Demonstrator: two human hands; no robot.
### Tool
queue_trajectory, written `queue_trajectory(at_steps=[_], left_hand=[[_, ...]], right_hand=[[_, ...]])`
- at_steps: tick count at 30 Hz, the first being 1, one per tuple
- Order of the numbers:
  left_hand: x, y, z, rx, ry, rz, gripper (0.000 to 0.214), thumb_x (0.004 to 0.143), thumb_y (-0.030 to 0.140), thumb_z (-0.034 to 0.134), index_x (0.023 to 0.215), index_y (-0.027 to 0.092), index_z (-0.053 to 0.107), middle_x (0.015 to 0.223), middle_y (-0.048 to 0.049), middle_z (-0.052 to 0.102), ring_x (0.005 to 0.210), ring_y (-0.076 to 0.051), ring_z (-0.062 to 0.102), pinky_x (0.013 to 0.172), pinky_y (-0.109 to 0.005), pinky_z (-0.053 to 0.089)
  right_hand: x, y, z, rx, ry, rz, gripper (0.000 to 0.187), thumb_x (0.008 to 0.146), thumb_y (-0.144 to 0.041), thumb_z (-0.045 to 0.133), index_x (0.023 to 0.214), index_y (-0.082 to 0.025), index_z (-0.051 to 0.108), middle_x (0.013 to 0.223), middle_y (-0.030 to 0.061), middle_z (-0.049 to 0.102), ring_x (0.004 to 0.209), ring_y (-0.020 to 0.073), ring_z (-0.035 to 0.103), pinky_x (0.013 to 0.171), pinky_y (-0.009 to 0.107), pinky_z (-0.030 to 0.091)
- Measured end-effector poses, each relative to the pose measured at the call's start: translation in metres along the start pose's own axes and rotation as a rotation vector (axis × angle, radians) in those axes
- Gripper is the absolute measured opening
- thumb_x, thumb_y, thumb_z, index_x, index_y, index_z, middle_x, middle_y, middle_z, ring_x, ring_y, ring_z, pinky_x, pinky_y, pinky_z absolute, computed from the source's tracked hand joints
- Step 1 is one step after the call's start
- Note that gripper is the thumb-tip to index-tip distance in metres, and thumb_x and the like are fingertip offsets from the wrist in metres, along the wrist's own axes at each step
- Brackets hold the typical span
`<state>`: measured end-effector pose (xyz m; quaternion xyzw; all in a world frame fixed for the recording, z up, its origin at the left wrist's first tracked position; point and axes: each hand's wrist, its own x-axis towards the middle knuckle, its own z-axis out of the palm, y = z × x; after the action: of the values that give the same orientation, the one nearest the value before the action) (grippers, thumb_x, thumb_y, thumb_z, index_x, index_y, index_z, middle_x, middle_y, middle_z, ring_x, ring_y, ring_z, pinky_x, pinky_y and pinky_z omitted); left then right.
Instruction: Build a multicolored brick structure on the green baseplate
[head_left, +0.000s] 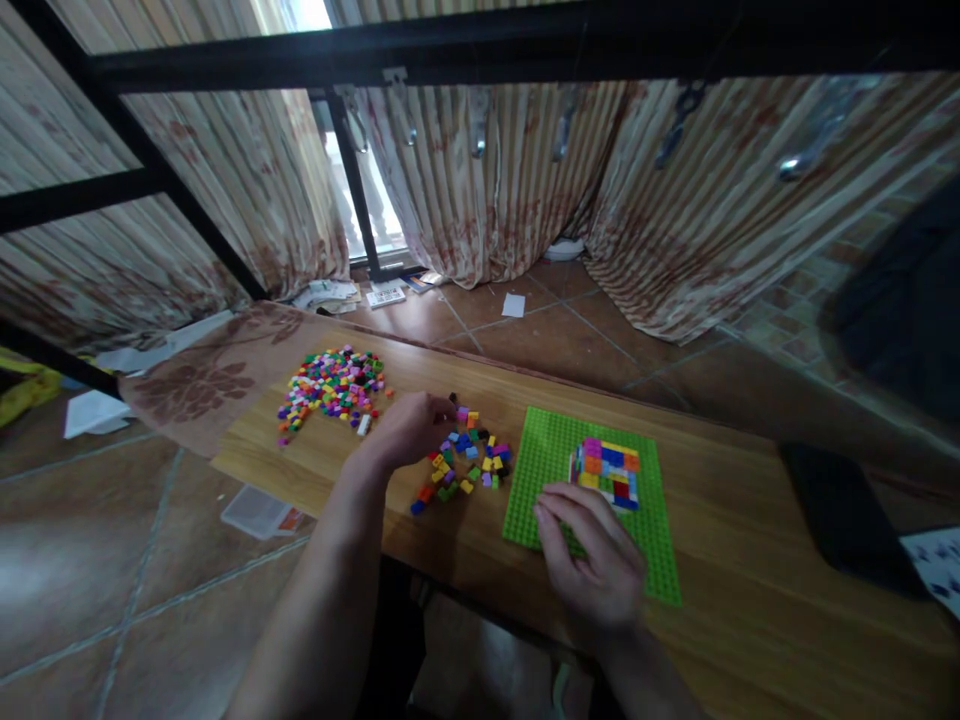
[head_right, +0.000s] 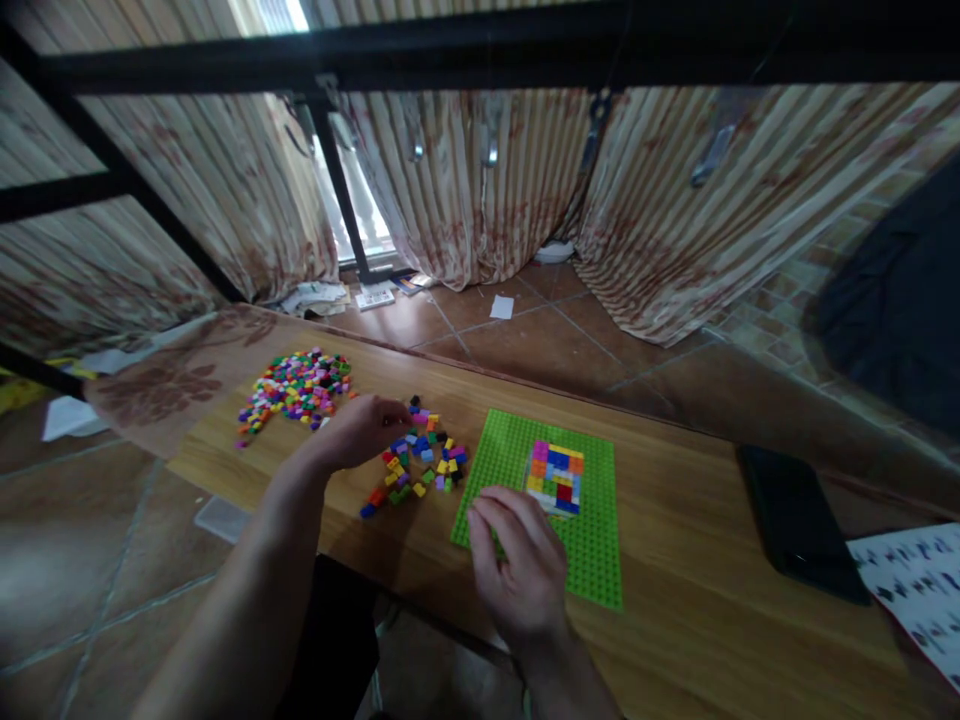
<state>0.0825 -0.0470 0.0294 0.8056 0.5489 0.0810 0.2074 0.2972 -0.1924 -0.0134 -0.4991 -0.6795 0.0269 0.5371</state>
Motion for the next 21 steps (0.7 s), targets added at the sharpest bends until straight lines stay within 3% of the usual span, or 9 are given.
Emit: queue_trajectory(at_steps=[4,11,18,21], left_hand=[[-0.002,-0.014,0.000,0.038,0.011,-0.074,0.027,0.079,0.023,0.054,0.094,0.022,0.077,0.080,-0.0030,0.073,0.072,-0.015,0.063,0.063,-0.023,0.042],[-0.008,-0.022,-0.012,0.052,-0.015,-0.208,0.024,0.078,0.019,0.058,0.093,0.022,0.076,0.087,-0.0024,0.075,0.077,-0.015,0.066,0.069,-0.022,0.047],[-0.005,0.003,0.006,0.154,-0.037,-0.247,0.022,0.080,0.035,0.059,0.090,0.022,0.074,0.093,-0.0076,0.073,0.093,-0.024,0.067,0.075,-0.029,0.049],[-0.005,0.014,0.010,0.209,-0.055,-0.283,0.021,0.081,0.034,0.059,0.090,0.020,0.072,0.097,-0.0097,0.073,0.099,-0.027,0.067,0.078,-0.031,0.049]], right_hand=[[-0.006,-0.007,0.016,0.043,-0.097,0.007,0.017,0.084,-0.009,0.061,0.094,-0.020,0.070,0.093,0.0064,0.071,0.085,0.0166,0.069,0.077,0.028,0.057],[-0.006,-0.007,0.021,0.024,-0.139,0.050,0.012,0.087,-0.015,0.060,0.089,-0.020,0.070,0.090,0.0050,0.071,0.081,0.0158,0.069,0.074,0.026,0.057],[-0.008,-0.007,0.026,0.032,-0.163,0.037,0.011,0.088,-0.016,0.059,0.087,-0.019,0.069,0.087,0.0050,0.070,0.080,0.0144,0.069,0.073,0.024,0.056],[-0.008,-0.007,0.027,0.030,-0.163,0.050,0.012,0.088,-0.016,0.058,0.087,-0.019,0.069,0.087,0.0051,0.070,0.080,0.0147,0.069,0.073,0.025,0.056]])
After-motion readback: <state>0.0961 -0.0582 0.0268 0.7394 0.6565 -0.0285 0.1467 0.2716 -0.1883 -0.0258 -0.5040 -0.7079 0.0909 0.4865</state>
